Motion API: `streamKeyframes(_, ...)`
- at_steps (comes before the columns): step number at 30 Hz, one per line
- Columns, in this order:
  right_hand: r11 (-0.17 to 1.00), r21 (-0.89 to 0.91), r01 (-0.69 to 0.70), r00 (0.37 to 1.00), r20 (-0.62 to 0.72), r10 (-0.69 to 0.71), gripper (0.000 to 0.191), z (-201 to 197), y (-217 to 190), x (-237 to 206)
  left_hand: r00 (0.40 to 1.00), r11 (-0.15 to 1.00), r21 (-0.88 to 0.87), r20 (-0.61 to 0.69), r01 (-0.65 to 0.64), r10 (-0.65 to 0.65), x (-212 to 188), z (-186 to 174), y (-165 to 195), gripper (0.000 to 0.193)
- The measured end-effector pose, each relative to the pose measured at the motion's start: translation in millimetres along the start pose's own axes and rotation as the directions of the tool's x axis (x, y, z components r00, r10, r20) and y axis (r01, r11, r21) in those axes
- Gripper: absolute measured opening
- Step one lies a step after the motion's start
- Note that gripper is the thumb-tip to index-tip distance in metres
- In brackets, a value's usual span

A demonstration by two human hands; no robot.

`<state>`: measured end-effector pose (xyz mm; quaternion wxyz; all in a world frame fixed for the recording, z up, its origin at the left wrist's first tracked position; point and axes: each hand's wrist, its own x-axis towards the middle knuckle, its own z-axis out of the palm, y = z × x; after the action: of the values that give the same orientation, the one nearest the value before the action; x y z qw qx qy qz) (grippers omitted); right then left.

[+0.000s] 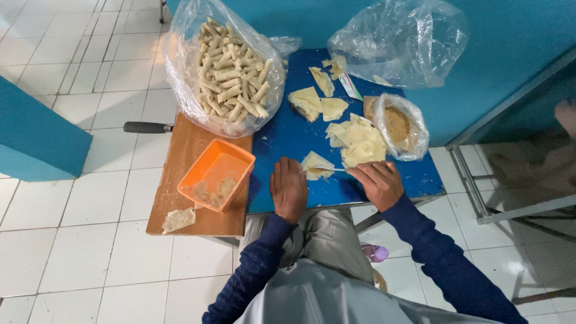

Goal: The person sits at a small table folding flat dough sheets one at a time and places the folded pieces into an orange container. They occasionally scoop a brown filling from a covered bowl with a spoon while working through the stack of dough pieces on the table.

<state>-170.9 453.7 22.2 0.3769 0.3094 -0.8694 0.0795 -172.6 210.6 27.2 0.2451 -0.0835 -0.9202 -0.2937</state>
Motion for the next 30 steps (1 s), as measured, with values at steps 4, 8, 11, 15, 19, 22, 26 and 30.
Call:
streamKeyframes(4,0.983,0.034,-0.178,0.976,-0.123,0.181,0.022,-13,13,-12,1.000,1.000,-0.016,-0.012,-0.013,0.013,1,0,1,0.012)
streamKeyframes(8,0.860,-0.098,-0.501,0.851,-0.237,0.469,0.014,-37,52,-25,0.999,0.998,-0.034,-0.019,-0.044,0.043,1,0,1,0.006)
streamKeyframes(11,0.820,-0.237,-0.521,0.852,-0.208,0.480,0.011,-37,69,-20,0.990,0.990,-0.068,-0.063,-0.127,0.123,1,0,0,0.003)
streamKeyframes(15,0.907,-0.144,-0.395,0.911,-0.194,0.365,0.018,-11,39,-1,0.996,0.986,-0.142,-0.035,-0.089,0.085,1,0,1,0.008)
streamKeyframes(19,0.922,0.170,-0.349,0.937,0.029,0.349,0.022,26,-23,17,0.999,0.966,-0.254,-0.008,-0.047,0.047,1,-4,-2,0.015)
streamKeyframes(22,0.907,0.223,-0.356,0.934,0.055,0.353,0.020,35,-34,26,0.999,0.945,-0.322,-0.019,-0.051,0.047,1,-5,-4,0.018)
streamKeyframes(26,0.908,0.204,-0.366,0.930,0.054,0.363,0.015,37,-37,30,1.000,0.912,-0.410,0.020,0.004,0.005,2,-5,-6,0.023)
streamKeyframes(30,0.878,0.239,-0.415,0.907,0.037,0.419,0.009,37,-41,28,1.000,0.903,-0.430,-0.005,-0.019,0.019,2,-5,-4,0.026)
